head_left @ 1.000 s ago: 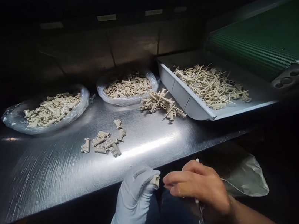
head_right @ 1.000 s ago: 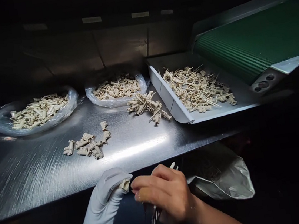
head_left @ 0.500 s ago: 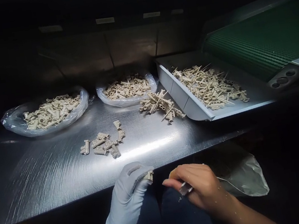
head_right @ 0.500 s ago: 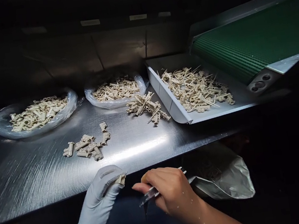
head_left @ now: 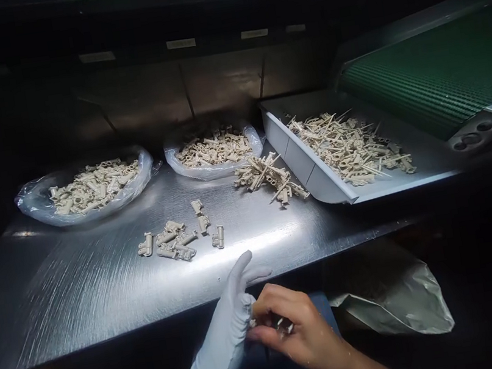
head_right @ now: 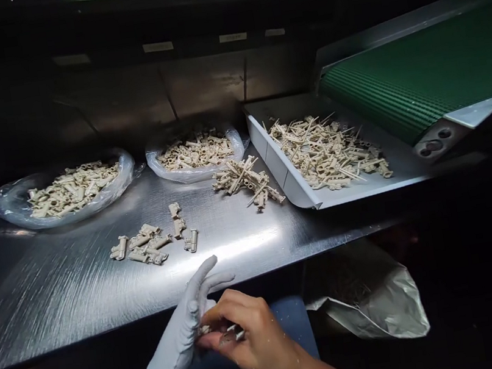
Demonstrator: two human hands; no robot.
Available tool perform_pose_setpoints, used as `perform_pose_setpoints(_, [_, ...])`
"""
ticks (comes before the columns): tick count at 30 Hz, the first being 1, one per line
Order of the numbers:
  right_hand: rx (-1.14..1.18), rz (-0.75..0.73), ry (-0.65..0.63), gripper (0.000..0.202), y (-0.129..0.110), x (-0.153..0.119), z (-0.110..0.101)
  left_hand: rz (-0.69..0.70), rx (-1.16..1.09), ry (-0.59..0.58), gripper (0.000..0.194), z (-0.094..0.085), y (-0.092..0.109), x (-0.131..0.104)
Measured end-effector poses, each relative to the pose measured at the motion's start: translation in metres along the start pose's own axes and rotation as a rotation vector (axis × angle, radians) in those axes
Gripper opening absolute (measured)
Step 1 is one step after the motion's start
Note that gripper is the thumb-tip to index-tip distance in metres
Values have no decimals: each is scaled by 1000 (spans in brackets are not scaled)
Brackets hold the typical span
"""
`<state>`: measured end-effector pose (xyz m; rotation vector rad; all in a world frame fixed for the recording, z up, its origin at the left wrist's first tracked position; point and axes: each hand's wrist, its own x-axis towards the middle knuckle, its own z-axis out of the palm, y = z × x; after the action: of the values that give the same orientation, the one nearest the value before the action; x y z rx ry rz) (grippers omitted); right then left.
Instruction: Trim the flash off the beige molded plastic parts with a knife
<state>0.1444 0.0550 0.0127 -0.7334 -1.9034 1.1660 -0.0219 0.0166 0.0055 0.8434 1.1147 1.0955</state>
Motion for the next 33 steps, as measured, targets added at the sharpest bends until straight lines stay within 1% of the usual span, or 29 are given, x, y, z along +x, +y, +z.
perform_pose_setpoints(2, [12,61,113,13,0,-3,2,-51,-41,-5,66,3,4,-2])
perform_pose_setpoints(3, [19,95,172,14,1,-5,2,-74,-62,-12,56,5,6,-2])
perform_pose_setpoints(4, [34,123,218,16,1,-7,2,-75,-89,-12,42,7,9,-3])
perform_pose_setpoints(5, [55,143,238,19,1,-9,2,-72,-114,-11,30,9,11,-3])
perform_pose_setpoints(6, [71,149,234,22,1,-11,2,-63,-138,-2,25,11,12,-4])
perform_pose_setpoints(8, [35,109,201,27,0,-13,2,-33,-178,27,26,15,13,-6])
perform_pose_setpoints(10, [-94,25,168,29,-4,-12,0,-21,-197,68,30,19,12,-8])
perform_pose_setpoints(13, [-232,-87,123,39,-10,-9,-2,-33,-186,61,43,22,13,-11])
perform_pose_setpoints(16, [-262,-144,92,41,-12,-7,-2,-73,-195,46,38,23,17,-11])
perform_pose_setpoints(19, [-355,-185,137,48,-11,-7,0,-101,-206,60,30,23,22,-10])
perform_pose_setpoints(22, [-419,-214,183,49,-9,-9,3,-123,-215,61,34,25,26,-11])
perform_pose_setpoints(26, [-472,-249,192,42,-10,-11,3,-149,-227,10,42,27,30,-13])
perform_pose_setpoints(30, [-497,-245,173,37,-11,-10,1,-121,-218,20,42,26,32,-11])
perform_pose_setpoints(33, [-507,-250,184,41,-8,-7,-1,-114,-208,21,42,25,33,-9])
